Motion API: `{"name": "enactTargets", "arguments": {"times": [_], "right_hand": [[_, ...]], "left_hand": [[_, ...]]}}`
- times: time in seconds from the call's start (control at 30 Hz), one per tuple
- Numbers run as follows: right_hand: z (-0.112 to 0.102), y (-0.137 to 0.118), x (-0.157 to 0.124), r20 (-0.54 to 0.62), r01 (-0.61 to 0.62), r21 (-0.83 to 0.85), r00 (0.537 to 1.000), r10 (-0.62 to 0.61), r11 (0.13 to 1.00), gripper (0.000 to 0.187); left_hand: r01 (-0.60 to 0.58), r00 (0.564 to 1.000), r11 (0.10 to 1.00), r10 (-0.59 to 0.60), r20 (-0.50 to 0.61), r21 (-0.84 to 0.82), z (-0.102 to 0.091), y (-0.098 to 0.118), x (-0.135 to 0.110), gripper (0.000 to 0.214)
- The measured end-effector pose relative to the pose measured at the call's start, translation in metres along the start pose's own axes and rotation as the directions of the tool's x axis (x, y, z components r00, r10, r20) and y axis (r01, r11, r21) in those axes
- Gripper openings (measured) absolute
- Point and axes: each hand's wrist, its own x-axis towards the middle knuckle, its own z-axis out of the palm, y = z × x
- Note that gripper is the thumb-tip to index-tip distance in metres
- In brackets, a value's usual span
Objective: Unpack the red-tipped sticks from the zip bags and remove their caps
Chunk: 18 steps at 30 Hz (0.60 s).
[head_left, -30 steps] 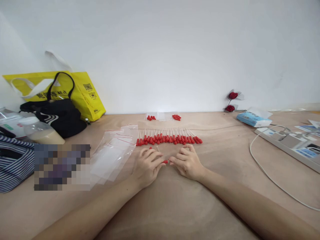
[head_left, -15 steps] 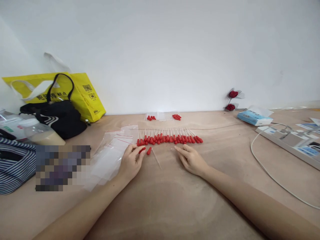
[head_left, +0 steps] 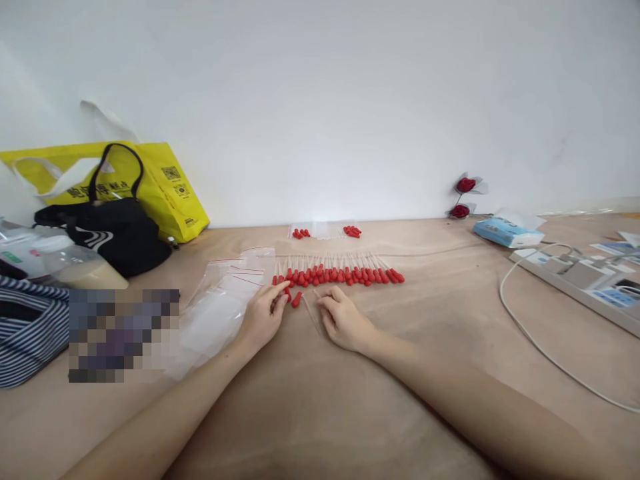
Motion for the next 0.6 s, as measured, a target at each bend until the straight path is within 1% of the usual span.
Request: {"name": "enactTargets", "arguments": {"times": [0.1,0.2,0.27,0.33,0.4,0.47,0.53,0.6], "right_hand": [[-0.002,-0.007,0.002,0.017,0.012,0.04,1.0,-0.013,0.999,0.021],[-0.006,-0.011,0.002,0.045,0.001,0.082,0.999,-0.005,0.997,0.019],[-0.009,-0.012,0.001,0.078,-0.013,0.112,0.997,0.004,0.994,0.025],[-0.011,-0.012,0.001,0.099,-0.02,0.146,0.995,0.005,0.989,0.035],[-0.013,-0.011,0.0,0.111,-0.004,0.181,0.994,-0.017,0.983,0.043],[-0.016,-0.008,-0.001,0.148,0.041,0.216,0.986,-0.074,0.976,0.048],[-0.019,-0.005,-0.001,0.209,0.097,0.244,0.966,-0.15,0.965,0.052],[-0.021,-0.003,-0.001,0.259,0.129,0.255,0.946,-0.196,0.958,0.052]], "left_hand": [[-0.067,0.997,0.998,0.067,0.039,0.012,0.002,-0.004,0.001,0.038],[-0.046,0.993,0.998,0.051,0.11,-0.046,0.004,-0.008,0.002,0.045],[-0.022,0.989,0.997,0.033,0.145,-0.079,0.005,-0.009,0.002,0.046],[-0.002,0.988,0.995,0.017,0.156,-0.097,0.005,-0.008,0.002,0.042],[0.022,0.99,0.993,-0.006,0.138,-0.115,0.004,-0.007,0.001,0.035],[0.055,0.995,0.991,-0.043,0.095,-0.121,0.004,-0.005,0.0,0.03],[0.082,0.996,0.99,-0.076,0.056,-0.111,0.003,-0.003,-0.001,0.025],[0.092,0.995,0.991,-0.086,0.057,-0.101,0.002,-0.002,-0.002,0.02]]}}
